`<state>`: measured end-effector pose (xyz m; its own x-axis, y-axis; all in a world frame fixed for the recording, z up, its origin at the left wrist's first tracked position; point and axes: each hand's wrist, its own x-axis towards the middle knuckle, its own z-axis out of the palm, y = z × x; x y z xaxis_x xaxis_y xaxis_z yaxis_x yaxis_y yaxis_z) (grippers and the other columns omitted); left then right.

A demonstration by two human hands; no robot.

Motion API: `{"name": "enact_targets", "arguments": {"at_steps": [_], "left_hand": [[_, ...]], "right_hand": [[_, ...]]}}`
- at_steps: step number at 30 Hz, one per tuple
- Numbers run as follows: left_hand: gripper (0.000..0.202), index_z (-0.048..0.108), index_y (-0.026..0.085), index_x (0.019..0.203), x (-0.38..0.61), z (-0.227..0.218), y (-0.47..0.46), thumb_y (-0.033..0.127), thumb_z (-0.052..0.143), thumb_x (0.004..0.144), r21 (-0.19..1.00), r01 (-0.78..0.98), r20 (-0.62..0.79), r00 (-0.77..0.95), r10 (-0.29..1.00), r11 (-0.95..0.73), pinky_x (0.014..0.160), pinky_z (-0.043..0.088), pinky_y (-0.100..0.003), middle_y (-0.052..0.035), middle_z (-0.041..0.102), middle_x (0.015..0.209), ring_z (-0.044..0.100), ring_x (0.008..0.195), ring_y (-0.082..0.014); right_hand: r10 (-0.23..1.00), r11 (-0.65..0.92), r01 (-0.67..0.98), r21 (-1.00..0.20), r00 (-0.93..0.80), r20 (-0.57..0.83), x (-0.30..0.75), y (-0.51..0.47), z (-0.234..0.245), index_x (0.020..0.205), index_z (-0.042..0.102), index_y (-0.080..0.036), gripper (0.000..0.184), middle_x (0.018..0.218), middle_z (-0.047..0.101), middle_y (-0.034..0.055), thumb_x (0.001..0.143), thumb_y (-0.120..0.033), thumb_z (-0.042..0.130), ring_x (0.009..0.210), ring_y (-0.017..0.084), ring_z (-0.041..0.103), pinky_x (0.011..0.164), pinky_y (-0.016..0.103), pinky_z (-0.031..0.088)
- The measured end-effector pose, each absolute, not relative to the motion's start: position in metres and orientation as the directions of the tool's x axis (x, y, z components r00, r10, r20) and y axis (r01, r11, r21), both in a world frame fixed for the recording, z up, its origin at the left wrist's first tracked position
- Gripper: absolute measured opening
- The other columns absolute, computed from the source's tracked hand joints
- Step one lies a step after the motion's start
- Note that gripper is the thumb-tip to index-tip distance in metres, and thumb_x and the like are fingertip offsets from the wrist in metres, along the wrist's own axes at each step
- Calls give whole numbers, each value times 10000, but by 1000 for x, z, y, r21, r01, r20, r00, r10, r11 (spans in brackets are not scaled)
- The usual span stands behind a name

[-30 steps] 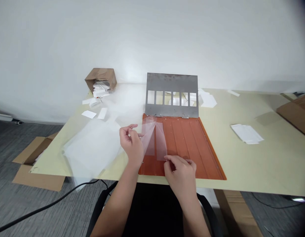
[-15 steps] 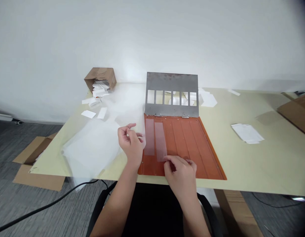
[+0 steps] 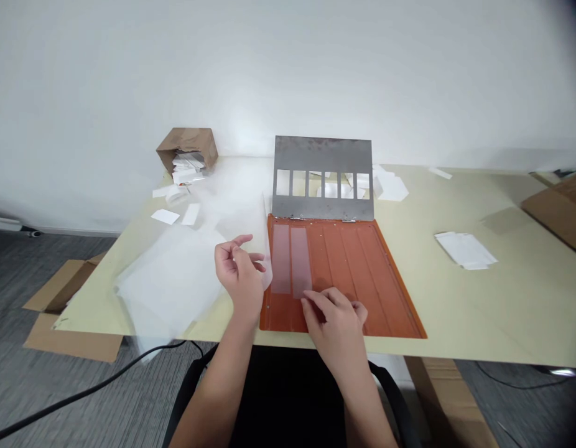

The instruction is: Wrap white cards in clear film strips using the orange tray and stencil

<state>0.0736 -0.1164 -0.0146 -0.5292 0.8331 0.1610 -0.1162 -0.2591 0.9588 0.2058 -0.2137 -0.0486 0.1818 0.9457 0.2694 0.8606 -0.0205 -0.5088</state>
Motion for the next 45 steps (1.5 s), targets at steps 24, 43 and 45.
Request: {"name": "enact_targets", "arguments": {"at_steps": [24,43,45], "left_hand": [[119,429,205,823,55,-9,-147,246,456,932,967,-101,163,-469,868,-236,383,456,-168,-28,671,956,661,510,-90],[183,477,201,815,67,-21,-166,316,509,954,941,-284,103,-277,955,-184,481,510,-204,-3,649,900,613,543,-77],[185,492,199,818,71,-26,-170,315,513,960,936,-293,125,-236,964,-193,536,524,-218,2,644,892,593,538,-64]], "right_hand": [[952,-74,895,-439,194,236,200,-206,-49,1058,718,-223,296,910,674,67,955,-375,486,830,212,614,841,410,252],[969,162,495,-853,85,234,184,-210,-16,1040,686,-229,205,927,731,47,914,-329,560,810,166,662,763,316,518],[972,150,492,-858,83,218,181,-211,-12,991,690,-228,176,909,742,39,899,-309,563,788,167,671,765,320,527]]}}
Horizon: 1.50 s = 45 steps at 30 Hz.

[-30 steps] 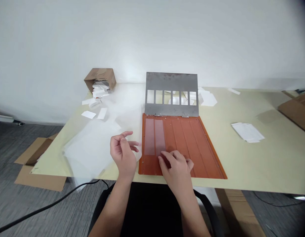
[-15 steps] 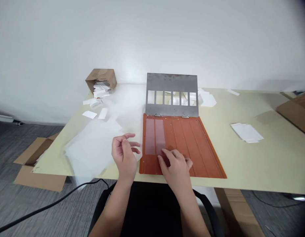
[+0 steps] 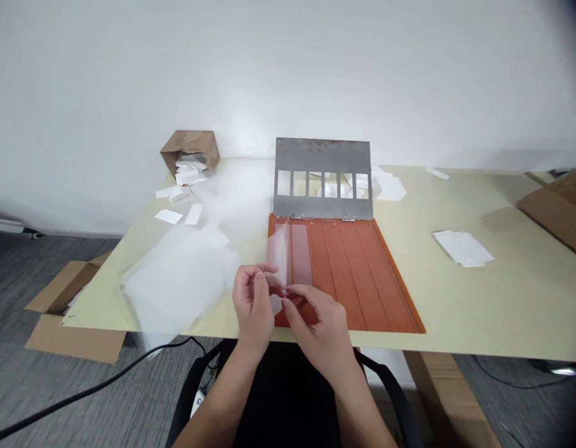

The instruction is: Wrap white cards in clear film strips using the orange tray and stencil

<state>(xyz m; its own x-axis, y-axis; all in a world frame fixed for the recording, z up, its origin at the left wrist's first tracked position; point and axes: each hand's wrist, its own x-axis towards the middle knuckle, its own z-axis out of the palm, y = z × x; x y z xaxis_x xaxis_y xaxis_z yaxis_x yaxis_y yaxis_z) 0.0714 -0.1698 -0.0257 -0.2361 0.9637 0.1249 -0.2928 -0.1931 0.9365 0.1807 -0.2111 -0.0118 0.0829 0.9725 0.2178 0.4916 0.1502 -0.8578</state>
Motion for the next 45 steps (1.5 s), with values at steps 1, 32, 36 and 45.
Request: {"name": "enact_targets", "arguments": {"at_steps": [1,32,36,45], "left_hand": [[181,502,199,822,73,-28,-171,314,516,961,935,-293,140,-214,967,-200,554,523,-222,3,640,884,586,542,-63],[136,477,222,772,73,-44,-177,145,515,878,878,72,471,53,881,-474,612,580,-265,-23,640,825,666,672,-133],[148,468,224,783,71,-43,-176,113,502,874,857,86,504,64,861,-508,601,577,-251,-19,640,837,666,681,-129],[199,467,221,813,68,-36,-177,26,488,848,659,255,672,224,706,-707,667,576,-211,-28,648,864,668,759,-116]], "right_hand": [[973,140,489,-861,92,211,180,-212,-11,973,691,-225,169,893,744,37,891,-303,564,774,168,674,755,319,531],[969,11,294,-956,232,83,203,-223,-19,972,770,-223,261,968,777,65,869,-264,534,904,206,732,815,335,589],[971,5,277,-961,227,71,205,-222,-21,975,772,-221,252,977,776,67,864,-257,549,921,211,731,834,347,587],[976,-1,368,-930,204,80,206,-222,-15,921,782,-239,249,896,783,38,813,-212,559,858,198,741,791,317,593]]}}
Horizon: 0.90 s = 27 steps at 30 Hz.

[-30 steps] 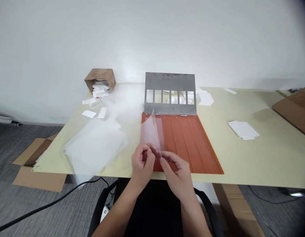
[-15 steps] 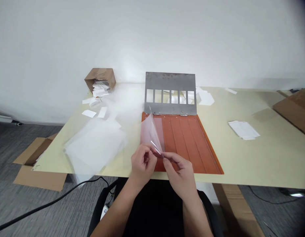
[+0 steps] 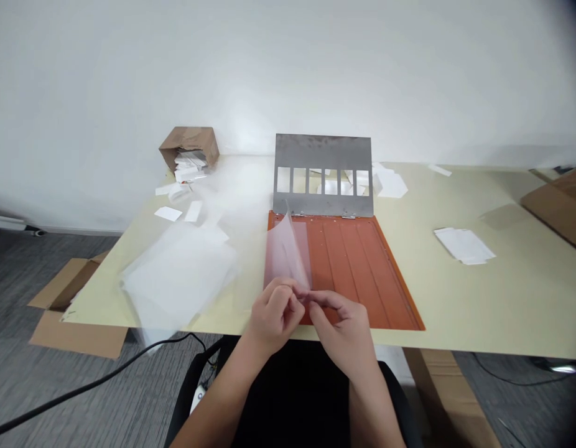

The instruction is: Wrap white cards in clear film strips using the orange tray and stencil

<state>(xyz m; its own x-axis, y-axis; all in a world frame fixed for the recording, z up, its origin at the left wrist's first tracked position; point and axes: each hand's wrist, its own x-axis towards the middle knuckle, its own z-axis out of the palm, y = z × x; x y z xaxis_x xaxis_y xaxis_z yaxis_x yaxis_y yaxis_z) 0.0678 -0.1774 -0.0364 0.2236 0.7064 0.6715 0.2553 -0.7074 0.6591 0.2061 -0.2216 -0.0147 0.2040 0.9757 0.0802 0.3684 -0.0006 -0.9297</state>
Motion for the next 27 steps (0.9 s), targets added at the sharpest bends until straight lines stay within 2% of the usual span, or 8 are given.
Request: {"name": "enact_targets", "arguments": {"at_steps": [5,11,21,27], "left_hand": [[209,431,218,790,67,-38,-177,32,500,857,602,300,698,253,670,-740,678,566,-209,-23,636,854,645,762,-111],[206,437,213,814,67,-36,-177,18,487,856,629,277,695,218,685,-726,662,561,-173,-14,627,854,668,777,-99],[205,460,210,837,65,-40,-177,9,491,864,694,204,659,206,724,-690,676,576,-190,-11,623,865,659,777,-97],[193,454,207,817,63,-41,-175,25,490,871,705,196,663,159,732,-681,643,563,-199,-8,610,840,641,735,-96]], "right_hand": [[981,25,428,-904,165,105,208,-220,-14,911,785,-243,289,888,784,33,821,-185,517,810,184,742,749,288,593],[991,19,306,-952,119,58,213,-222,-17,1014,766,-227,290,999,776,60,879,-219,509,930,192,731,844,318,588],[996,-19,180,-984,89,-3,216,-223,-19,988,768,-212,225,1017,772,76,872,-261,582,984,218,723,901,369,580],[995,-28,135,-990,94,-16,218,-222,-26,989,773,-225,216,997,773,69,887,-287,593,946,196,721,896,351,573]]}}
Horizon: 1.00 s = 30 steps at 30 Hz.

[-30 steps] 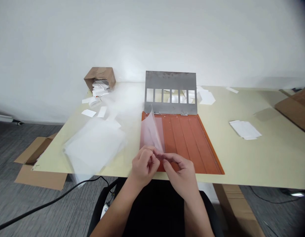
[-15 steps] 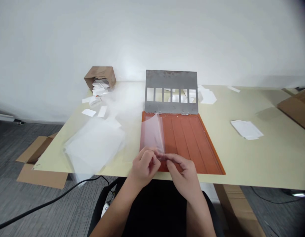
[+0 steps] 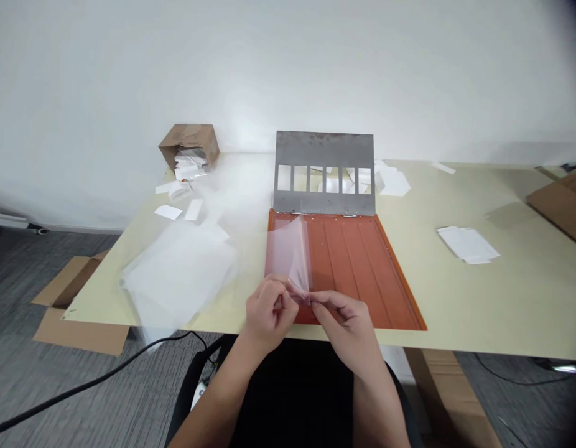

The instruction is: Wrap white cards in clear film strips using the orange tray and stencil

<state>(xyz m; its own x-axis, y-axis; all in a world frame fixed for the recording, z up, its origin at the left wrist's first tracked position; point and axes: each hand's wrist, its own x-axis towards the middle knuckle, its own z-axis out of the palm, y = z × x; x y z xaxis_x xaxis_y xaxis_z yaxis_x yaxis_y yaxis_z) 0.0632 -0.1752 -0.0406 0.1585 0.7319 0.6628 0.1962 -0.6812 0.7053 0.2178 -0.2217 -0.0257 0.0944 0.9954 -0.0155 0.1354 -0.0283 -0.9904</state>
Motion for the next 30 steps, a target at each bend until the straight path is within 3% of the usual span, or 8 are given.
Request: {"name": "enact_targets", "arguments": {"at_steps": [7,12,16,22,30], "left_hand": [[192,453,208,806,63,-38,-175,29,491,865,697,204,671,150,726,-687,625,558,-206,-8,613,827,643,724,-103],[190,460,205,804,63,-37,-177,28,496,864,686,214,681,148,717,-696,621,566,-193,-5,612,833,645,716,-93],[186,464,200,820,65,-37,-177,24,490,876,699,178,677,149,721,-693,660,607,-190,0,584,868,683,741,-85],[163,470,198,843,66,-41,-178,50,475,911,755,106,636,121,762,-647,653,629,-205,4,566,887,723,747,-102],[62,505,200,908,71,-35,-182,197,503,970,902,-97,412,-90,907,-420,580,618,-221,19,616,867,717,629,-102]], "right_hand": [[994,-78,63,-995,79,-73,218,-224,-28,1017,760,-238,217,1042,764,74,883,-359,640,988,205,712,903,348,566],[997,-47,50,-998,70,-44,219,-222,-26,955,765,-230,199,952,772,60,888,-354,625,934,193,720,892,336,563],[994,-41,207,-977,112,-18,215,-223,-19,923,739,-208,203,914,756,56,900,-331,579,906,189,705,834,310,552],[989,-14,455,-890,139,55,208,-223,-12,785,634,-203,182,721,656,4,900,-270,510,680,137,596,667,257,477],[992,-4,281,-960,125,32,206,-218,-16,813,602,-208,200,752,637,13,934,-321,488,696,138,598,646,240,484]]}}
